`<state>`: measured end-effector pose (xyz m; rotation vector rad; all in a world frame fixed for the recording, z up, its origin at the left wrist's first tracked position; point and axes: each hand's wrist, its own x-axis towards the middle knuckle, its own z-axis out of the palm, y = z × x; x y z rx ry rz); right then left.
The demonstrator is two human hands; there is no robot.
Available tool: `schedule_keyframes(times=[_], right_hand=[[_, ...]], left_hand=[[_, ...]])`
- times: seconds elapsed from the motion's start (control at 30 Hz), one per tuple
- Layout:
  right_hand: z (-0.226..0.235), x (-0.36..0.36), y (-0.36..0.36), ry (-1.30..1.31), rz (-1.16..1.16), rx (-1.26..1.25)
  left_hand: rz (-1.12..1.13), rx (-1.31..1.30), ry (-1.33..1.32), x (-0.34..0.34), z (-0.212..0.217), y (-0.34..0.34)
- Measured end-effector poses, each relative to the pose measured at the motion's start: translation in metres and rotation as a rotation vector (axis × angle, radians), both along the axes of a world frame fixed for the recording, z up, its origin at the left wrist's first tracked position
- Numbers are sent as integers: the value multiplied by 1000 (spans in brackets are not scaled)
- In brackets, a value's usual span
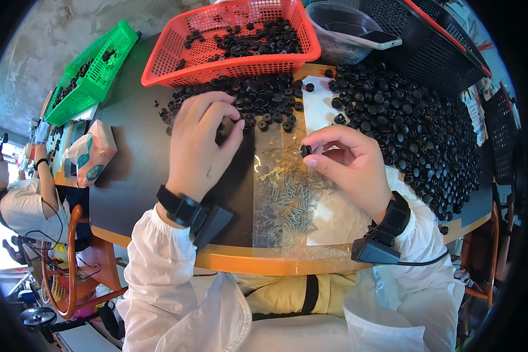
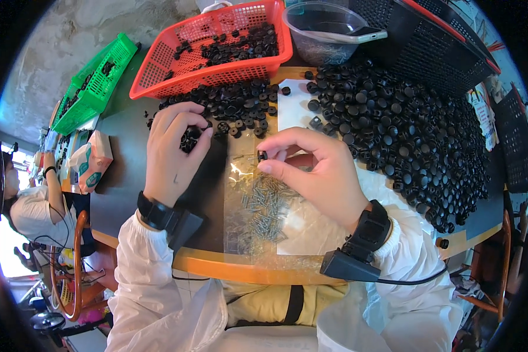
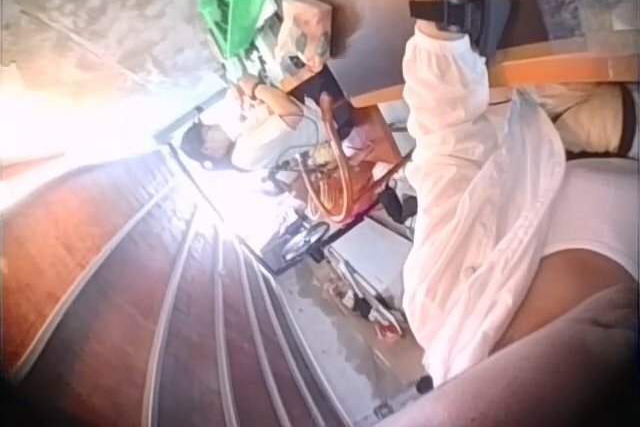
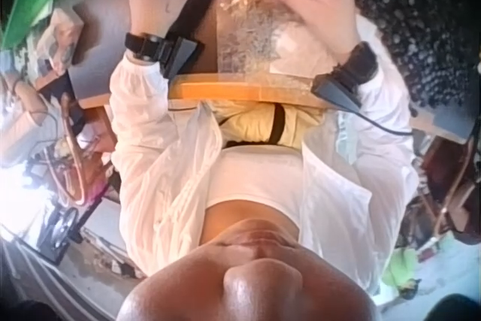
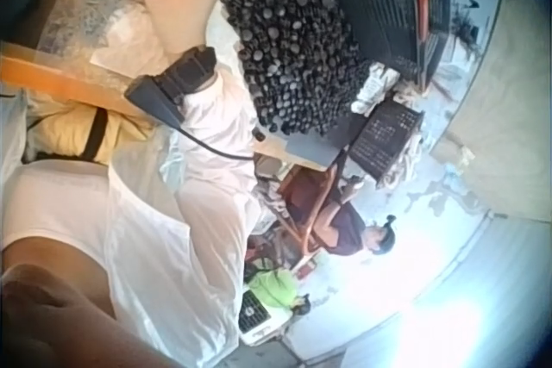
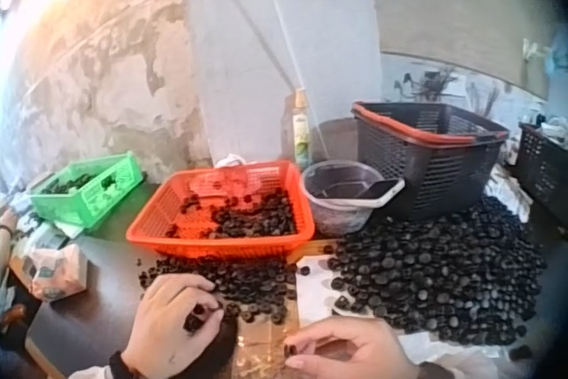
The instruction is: Manually assembling small black plastic components at a workstation.
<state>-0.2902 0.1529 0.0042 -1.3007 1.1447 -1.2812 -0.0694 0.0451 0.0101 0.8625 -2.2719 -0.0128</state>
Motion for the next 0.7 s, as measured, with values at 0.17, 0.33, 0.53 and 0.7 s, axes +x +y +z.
schedule_keyframes(times=[0.17,0.33,0.53,0.7], right_hand=[[-3,0,1,-32,-51,-27],[2,6,4,77,-38,-138],[8,5,5,361,-65,-233],[5,4,5,356,-67,-258]], left_hand=[[-283,294,195,-17,1,37],[-384,276,178,-17,7,42],[-430,366,313,-20,4,41],[-360,452,302,-19,3,45]])
